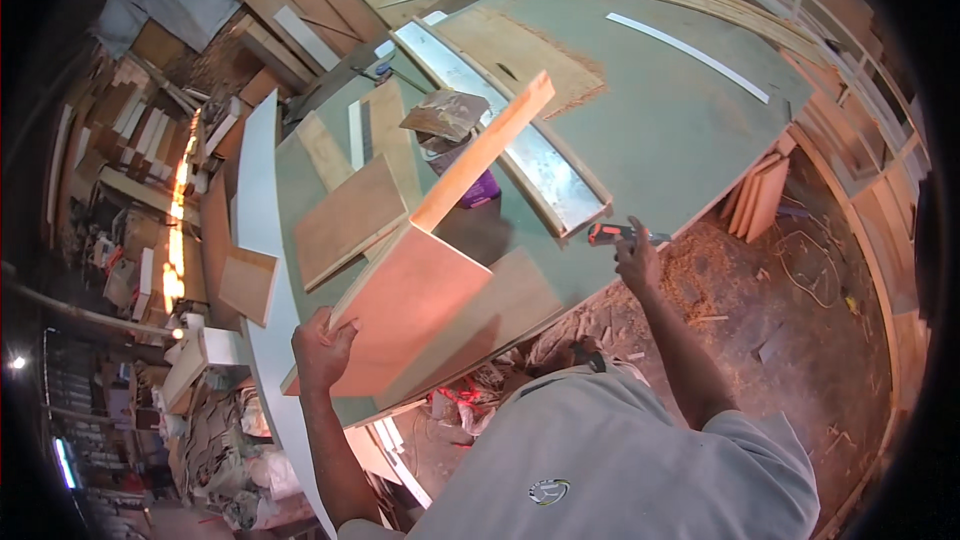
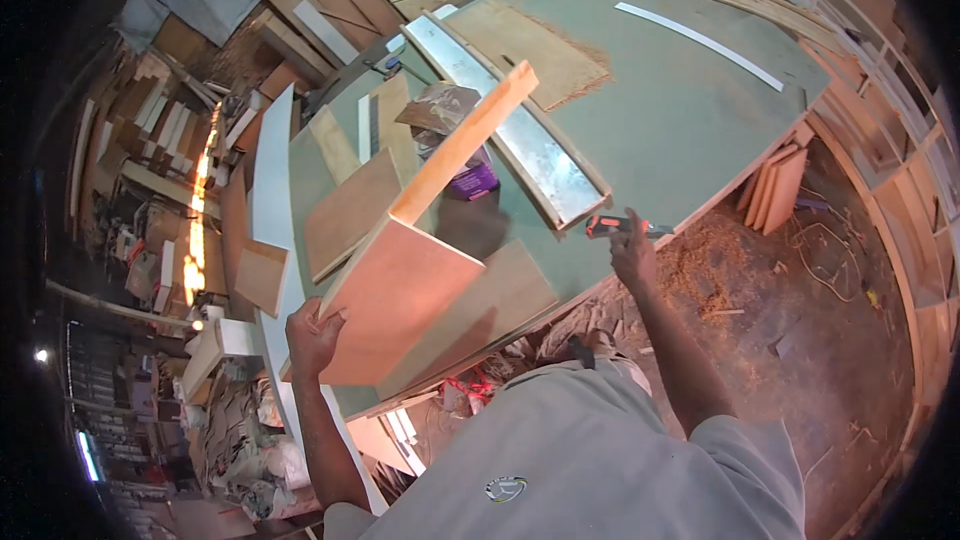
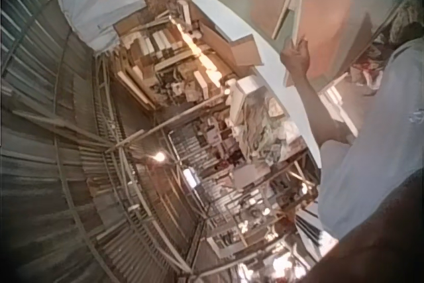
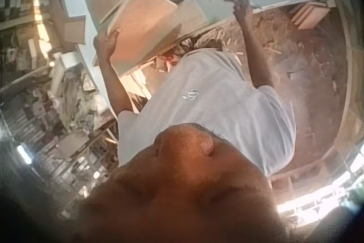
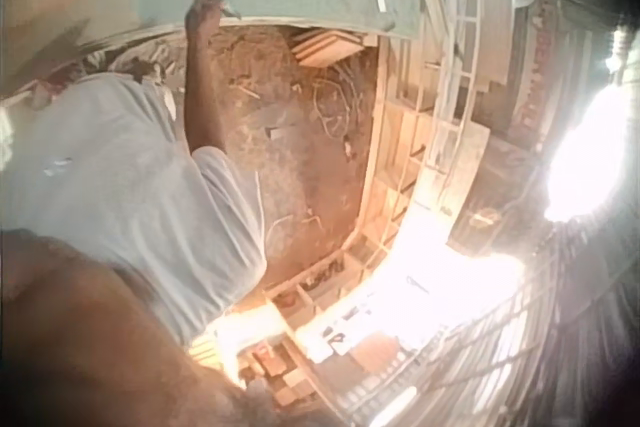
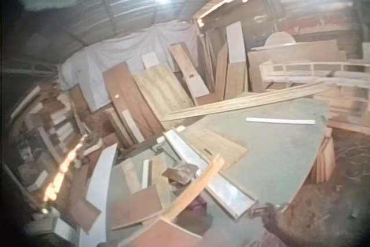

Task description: The person applies edge banding to wooden boards by pressing edge strips along the board edges by hand and trimming the excess strip using a utility knife.

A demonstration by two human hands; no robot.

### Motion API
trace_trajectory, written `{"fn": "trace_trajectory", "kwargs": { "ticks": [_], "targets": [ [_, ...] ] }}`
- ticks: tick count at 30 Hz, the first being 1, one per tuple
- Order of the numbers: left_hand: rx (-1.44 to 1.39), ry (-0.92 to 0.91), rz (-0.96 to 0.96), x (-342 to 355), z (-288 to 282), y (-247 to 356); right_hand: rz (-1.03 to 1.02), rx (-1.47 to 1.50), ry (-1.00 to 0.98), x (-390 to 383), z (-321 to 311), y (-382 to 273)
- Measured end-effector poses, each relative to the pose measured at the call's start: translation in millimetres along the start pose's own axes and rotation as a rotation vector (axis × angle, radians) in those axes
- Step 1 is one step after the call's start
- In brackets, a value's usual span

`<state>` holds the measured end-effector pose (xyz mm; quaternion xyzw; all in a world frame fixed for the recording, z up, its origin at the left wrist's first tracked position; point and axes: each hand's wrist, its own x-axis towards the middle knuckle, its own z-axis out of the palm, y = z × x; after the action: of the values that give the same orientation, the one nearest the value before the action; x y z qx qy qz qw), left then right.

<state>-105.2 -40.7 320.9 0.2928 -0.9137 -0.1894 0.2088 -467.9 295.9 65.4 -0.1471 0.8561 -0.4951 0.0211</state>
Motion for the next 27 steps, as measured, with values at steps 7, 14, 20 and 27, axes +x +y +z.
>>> {"fn": "trace_trajectory", "kwargs": {
  "ticks": [7,14,20,27],
  "targets": [
    [-0.027,-0.128,-0.222,12,26,-50,0.554,0.315,-0.231,28,18,15],
    [-0.087,-0.386,-0.253,-7,122,-154,0.459,0.136,0.017,24,45,7],
    [-0.248,-0.626,-0.329,-9,159,-190,0.253,-0.105,0.261,-25,36,5],
    [-0.296,-0.722,-0.442,-22,161,-231,0.347,0.247,0.204,-110,12,-24]
  ]
}}
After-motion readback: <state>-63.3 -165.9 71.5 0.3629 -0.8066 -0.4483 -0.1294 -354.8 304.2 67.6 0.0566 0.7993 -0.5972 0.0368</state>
